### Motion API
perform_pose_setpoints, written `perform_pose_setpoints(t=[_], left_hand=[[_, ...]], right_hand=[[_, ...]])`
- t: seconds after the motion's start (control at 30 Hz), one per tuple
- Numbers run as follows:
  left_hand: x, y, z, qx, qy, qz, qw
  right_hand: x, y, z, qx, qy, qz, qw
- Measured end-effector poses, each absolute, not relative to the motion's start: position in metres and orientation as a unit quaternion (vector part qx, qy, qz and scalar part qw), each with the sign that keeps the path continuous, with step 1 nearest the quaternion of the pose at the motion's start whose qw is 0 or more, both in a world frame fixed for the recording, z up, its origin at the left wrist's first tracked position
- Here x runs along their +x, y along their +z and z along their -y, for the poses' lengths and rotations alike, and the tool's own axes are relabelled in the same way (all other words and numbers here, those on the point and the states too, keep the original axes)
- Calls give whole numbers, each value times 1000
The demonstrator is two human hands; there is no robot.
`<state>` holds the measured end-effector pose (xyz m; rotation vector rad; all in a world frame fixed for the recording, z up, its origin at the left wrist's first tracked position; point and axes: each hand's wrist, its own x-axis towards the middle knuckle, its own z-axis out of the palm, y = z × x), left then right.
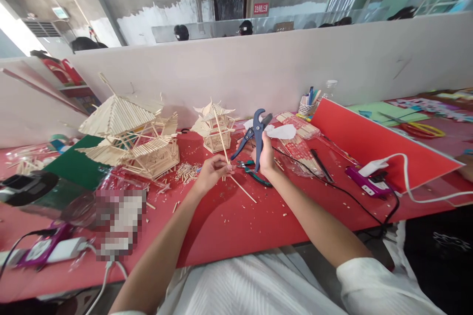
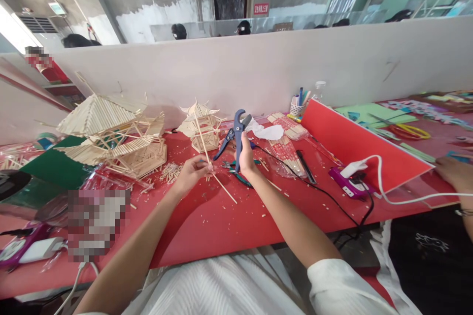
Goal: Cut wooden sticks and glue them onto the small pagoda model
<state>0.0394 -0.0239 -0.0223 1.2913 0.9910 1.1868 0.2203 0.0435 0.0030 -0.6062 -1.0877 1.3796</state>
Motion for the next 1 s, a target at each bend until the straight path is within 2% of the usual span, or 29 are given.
perform_pose_setpoints(t=[0.13,0.27,0.4,0.57,0.77,1.0], left_hand=[[35,-23,21,508,522,-431,533],[32,-27,17,485,534,-441,535],[28,-28,14,475,542,-445,532],[26,-30,13,480,540,-453,523],[26,-29,13,493,514,-466,525],[24,-23,16,505,506,-473,515]], right_hand=[[239,16,-40,-260,464,639,555],[260,28,-36,-288,281,815,417],[272,26,-41,-321,187,880,297],[278,18,-48,-345,182,890,236],[283,17,-49,-365,212,886,190],[282,17,-45,-389,177,890,158]])
